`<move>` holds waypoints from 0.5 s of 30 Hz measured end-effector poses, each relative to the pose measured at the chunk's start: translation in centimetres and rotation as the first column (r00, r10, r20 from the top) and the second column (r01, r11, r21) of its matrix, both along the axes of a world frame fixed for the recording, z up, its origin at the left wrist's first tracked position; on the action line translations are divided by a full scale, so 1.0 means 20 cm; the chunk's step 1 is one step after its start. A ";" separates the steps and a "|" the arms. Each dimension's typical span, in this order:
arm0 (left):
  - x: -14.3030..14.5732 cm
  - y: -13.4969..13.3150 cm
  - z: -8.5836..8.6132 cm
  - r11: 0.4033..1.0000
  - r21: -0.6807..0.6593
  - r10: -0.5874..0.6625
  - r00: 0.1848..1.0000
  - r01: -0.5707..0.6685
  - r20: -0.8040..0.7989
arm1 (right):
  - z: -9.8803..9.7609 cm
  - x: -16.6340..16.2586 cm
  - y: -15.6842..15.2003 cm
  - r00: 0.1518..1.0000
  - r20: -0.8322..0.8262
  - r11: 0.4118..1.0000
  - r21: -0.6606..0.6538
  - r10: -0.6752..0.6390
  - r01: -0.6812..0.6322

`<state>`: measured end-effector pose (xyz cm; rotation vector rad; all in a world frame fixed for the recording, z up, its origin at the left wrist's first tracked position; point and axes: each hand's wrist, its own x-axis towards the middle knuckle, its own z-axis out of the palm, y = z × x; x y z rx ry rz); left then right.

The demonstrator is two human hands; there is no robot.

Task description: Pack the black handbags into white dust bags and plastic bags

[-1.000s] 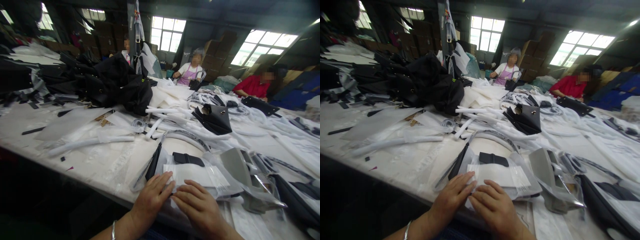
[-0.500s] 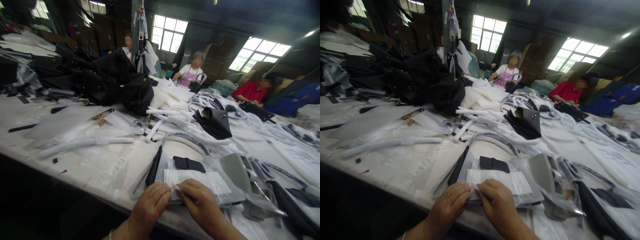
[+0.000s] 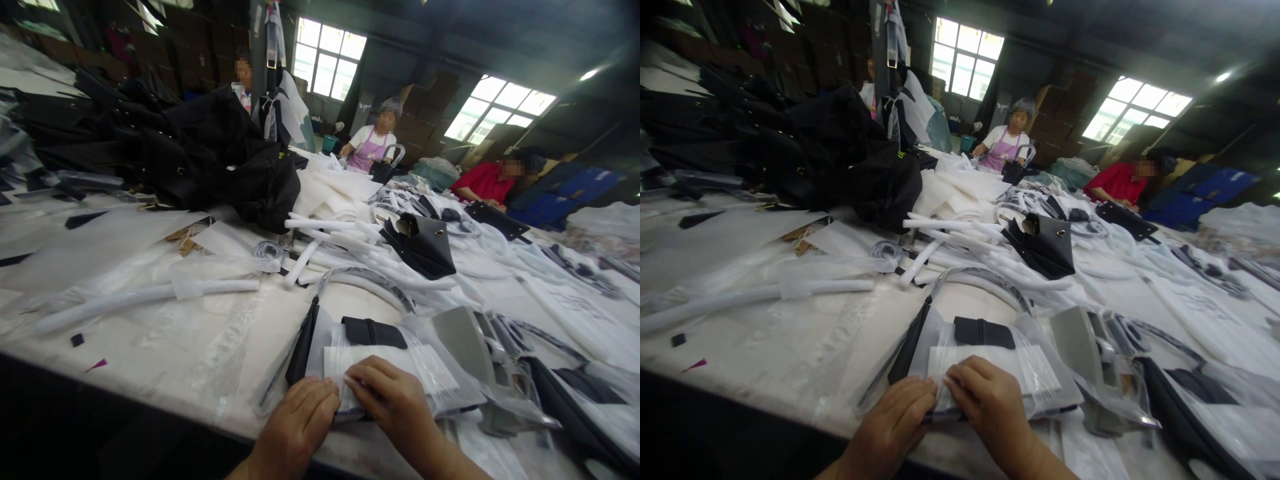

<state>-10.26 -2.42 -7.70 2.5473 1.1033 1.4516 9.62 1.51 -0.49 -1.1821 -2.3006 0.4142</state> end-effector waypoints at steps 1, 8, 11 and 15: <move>0.00 0.00 0.00 1.000 -0.001 -0.003 1.000 0.003 -0.001 | 0.00 0.00 0.00 1.000 0.016 1.000 -0.014 -0.021 0.021; -0.03 0.02 0.00 0.999 0.052 -0.014 0.997 0.018 -0.070 | 0.01 -0.03 0.01 0.978 0.164 0.981 -0.125 -0.127 0.148; -0.05 0.01 0.00 0.997 0.073 -0.012 0.992 0.021 -0.123 | 0.03 -0.05 0.01 0.954 0.240 0.959 -0.174 -0.179 0.224; -0.08 0.02 -0.08 0.997 0.077 -0.011 0.968 0.031 -0.249 | 0.05 -0.07 0.02 0.934 0.308 0.942 -0.218 -0.181 0.254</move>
